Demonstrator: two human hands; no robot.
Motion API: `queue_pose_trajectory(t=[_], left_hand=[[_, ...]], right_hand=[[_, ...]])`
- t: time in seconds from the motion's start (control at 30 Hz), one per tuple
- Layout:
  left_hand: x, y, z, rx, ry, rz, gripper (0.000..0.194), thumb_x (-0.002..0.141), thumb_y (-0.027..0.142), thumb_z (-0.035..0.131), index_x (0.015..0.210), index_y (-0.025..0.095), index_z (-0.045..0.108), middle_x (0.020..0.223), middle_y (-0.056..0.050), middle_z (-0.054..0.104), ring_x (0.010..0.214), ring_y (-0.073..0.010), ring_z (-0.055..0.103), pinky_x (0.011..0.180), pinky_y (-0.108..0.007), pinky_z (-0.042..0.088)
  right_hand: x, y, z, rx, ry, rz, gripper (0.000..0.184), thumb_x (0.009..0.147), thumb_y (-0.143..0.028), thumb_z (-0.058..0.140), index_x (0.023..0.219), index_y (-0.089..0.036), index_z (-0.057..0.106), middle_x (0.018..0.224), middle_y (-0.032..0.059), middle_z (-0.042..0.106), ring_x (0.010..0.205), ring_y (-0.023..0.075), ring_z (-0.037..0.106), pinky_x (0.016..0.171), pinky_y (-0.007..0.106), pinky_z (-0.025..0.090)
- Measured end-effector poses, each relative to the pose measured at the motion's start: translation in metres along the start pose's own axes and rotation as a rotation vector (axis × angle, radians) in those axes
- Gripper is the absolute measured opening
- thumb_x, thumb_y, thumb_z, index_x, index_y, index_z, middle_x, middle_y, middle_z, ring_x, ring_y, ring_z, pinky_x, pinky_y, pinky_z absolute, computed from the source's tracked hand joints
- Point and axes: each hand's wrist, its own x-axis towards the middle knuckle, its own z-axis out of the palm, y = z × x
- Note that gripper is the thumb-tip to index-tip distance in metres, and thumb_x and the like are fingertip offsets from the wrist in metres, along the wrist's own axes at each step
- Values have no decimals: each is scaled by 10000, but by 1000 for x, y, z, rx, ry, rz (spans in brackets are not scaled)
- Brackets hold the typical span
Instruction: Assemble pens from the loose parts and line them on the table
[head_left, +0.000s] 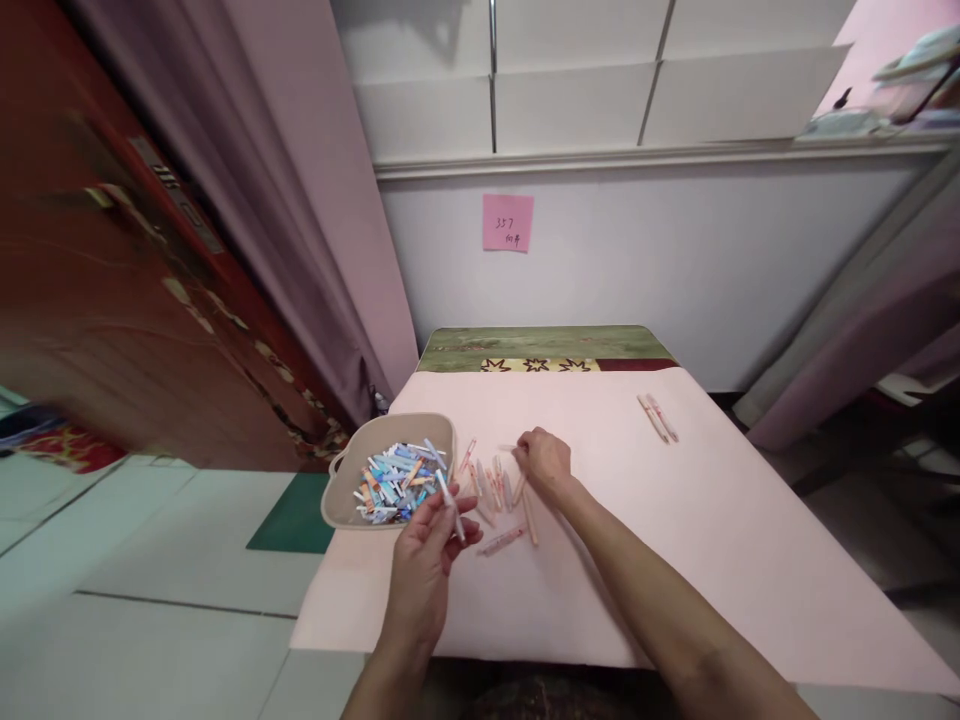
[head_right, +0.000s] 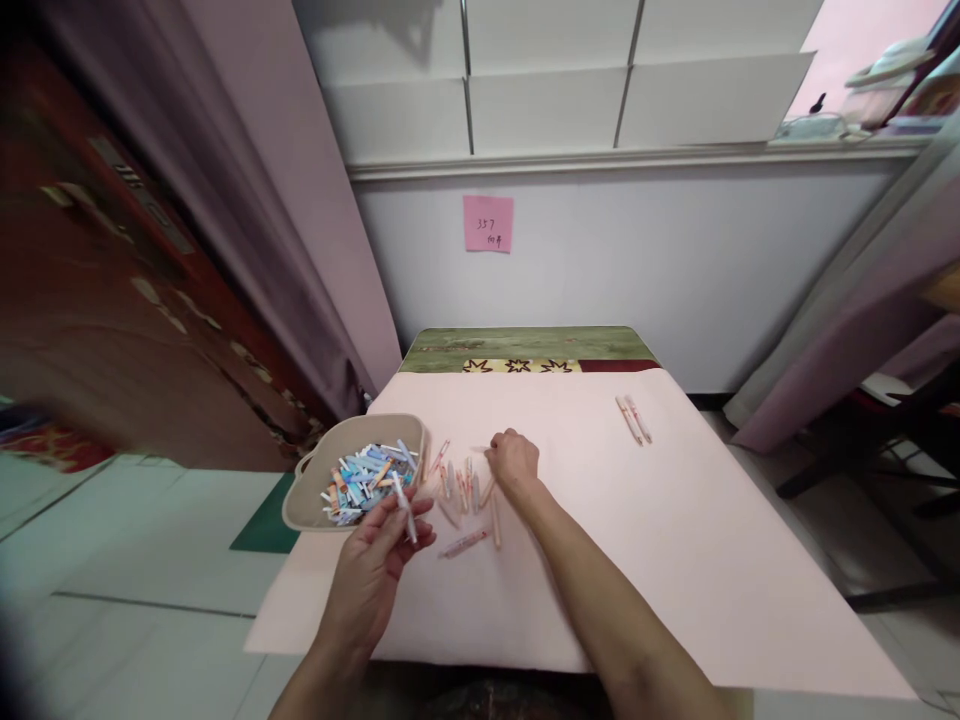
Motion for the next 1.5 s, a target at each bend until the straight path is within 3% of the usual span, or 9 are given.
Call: queue_pose_trajectory(t=[0.23,0.43,0.63,0.73,0.87,1.0,1.13,1.37,1.5], left_hand=[[3,1,7,-127,-119,-171,286,748,239,716,979,148,576,971,-133,719,682,-155,653,731,-348,552],[16,9,-4,-125,-16,-56,306,709,224,749,946,168,565,921,-99,732,674,-151,659,727,-323,546],[14,10,-6,-89,36,-9,321,684,262,773,916,171,570,894,-79,729,658,-137,641,721,-315,537],[11,7,-5,-74,22,-31,292,712,290,751,911,169,576,907,-80,725,655,-129,629,720,-317,533],[12,5,-8,-50,57,-9,306,709,293,753,933,167,586,912,-73,721,652,-124,622,725,-314,527],[19,2,-4,-37,21,-28,314,715,293,748,957,163,598,908,-68,715,663,-125,623,719,-305,524],[21,-4,7,-29,-43,-44,284,736,283,731,952,156,596,901,-65,709,659,-115,612,708,-291,523],[7,-12,17,-15,-74,-132,302,715,289,747,943,155,602,883,-70,706,644,-130,622,683,-323,548],[1,-16,19,-26,-74,-212,305,676,282,772,910,143,635,879,-85,708,642,-142,636,685,-345,564]], right_hand=[[-23,15,-23,94,70,42,240,879,-423,497,916,-243,651,773,-8,692,693,141,614,614,228,377],[-40,37,-30,97,104,177,229,838,-428,528,803,-251,670,726,-13,681,655,154,597,558,241,337],[-23,30,-13,124,53,187,182,770,-397,605,728,-252,708,752,2,695,686,165,596,568,249,333],[-15,28,-11,179,3,160,177,761,-392,614,784,-257,727,768,-7,709,704,157,617,578,233,365],[-21,43,-23,222,-5,179,277,831,-386,502,873,-219,718,788,14,718,707,156,635,597,230,410],[-41,57,-36,206,-61,198,237,770,-390,573,704,-198,695,643,16,688,598,155,606,542,233,386],[-54,54,-34,177,-109,207,120,648,-316,691,598,-208,676,600,17,679,577,153,585,524,236,344],[-54,47,-28,237,-158,223,212,624,-237,660,421,-208,607,432,15,600,480,153,555,511,254,330],[-59,49,-35,353,-109,242,190,642,-219,626,457,-200,585,437,17,598,485,159,566,524,258,360]])
